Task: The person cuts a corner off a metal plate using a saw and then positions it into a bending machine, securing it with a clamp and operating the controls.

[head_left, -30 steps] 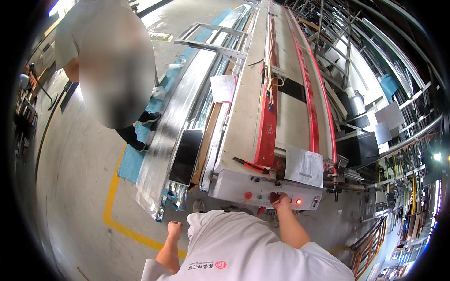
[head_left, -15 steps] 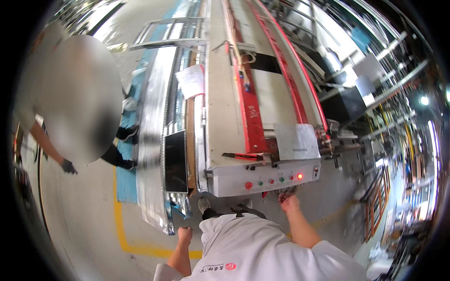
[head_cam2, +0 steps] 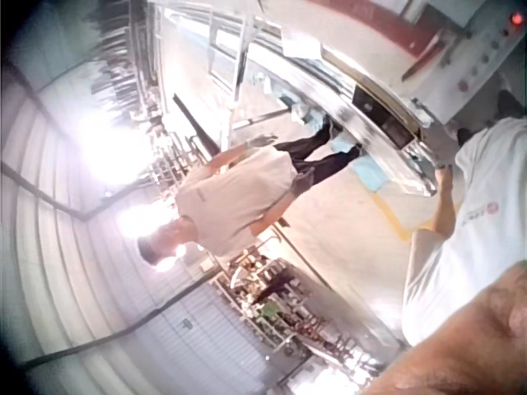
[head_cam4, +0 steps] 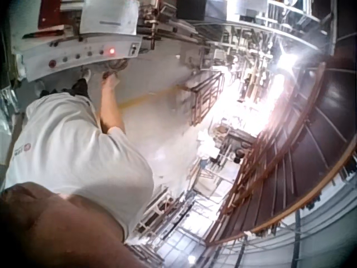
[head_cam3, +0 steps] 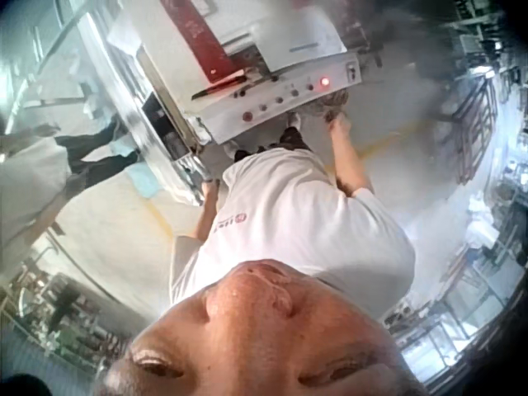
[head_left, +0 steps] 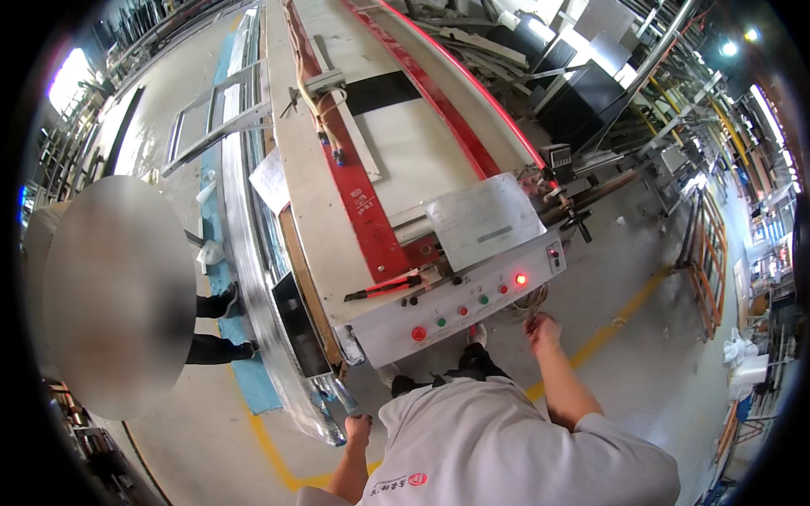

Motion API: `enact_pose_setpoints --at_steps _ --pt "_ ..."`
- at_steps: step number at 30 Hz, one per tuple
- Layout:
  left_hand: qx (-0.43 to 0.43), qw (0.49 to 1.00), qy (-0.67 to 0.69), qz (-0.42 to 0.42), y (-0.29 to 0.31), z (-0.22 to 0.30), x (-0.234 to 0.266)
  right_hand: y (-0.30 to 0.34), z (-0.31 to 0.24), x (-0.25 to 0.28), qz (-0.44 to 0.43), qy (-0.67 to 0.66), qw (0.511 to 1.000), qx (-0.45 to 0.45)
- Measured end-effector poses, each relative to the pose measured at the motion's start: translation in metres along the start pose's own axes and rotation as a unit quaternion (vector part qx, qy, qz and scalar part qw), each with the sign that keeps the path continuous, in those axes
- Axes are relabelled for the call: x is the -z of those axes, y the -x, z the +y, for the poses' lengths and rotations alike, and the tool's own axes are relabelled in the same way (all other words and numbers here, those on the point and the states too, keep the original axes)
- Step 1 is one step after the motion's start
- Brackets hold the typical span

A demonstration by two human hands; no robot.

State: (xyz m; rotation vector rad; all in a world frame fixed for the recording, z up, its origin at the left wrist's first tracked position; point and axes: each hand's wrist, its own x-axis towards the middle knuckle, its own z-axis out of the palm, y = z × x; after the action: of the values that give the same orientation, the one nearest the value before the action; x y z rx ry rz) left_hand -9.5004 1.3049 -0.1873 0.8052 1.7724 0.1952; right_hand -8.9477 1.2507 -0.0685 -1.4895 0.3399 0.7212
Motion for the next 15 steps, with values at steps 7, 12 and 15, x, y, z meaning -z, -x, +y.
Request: enact_pose_setpoints --at_steps 7,12,15 --pt "0.010 0.996 -0.004 0.085 0.072 0.054 -0.061 -0.043 -0.096 -0.055 -0.090 0.138 0.958 0.234" --pt "0.000 0.987 0.056 0.149 0.102 0.071 -0.099 -0.049 -0.171 -0.114 -0.234 0.177 0.890 0.350" --pt "-0.052 0.975 0.091 0.197 0.109 0.110 -0.093 -0.056 -0.188 -0.165 -0.302 0.230 0.869 0.318"
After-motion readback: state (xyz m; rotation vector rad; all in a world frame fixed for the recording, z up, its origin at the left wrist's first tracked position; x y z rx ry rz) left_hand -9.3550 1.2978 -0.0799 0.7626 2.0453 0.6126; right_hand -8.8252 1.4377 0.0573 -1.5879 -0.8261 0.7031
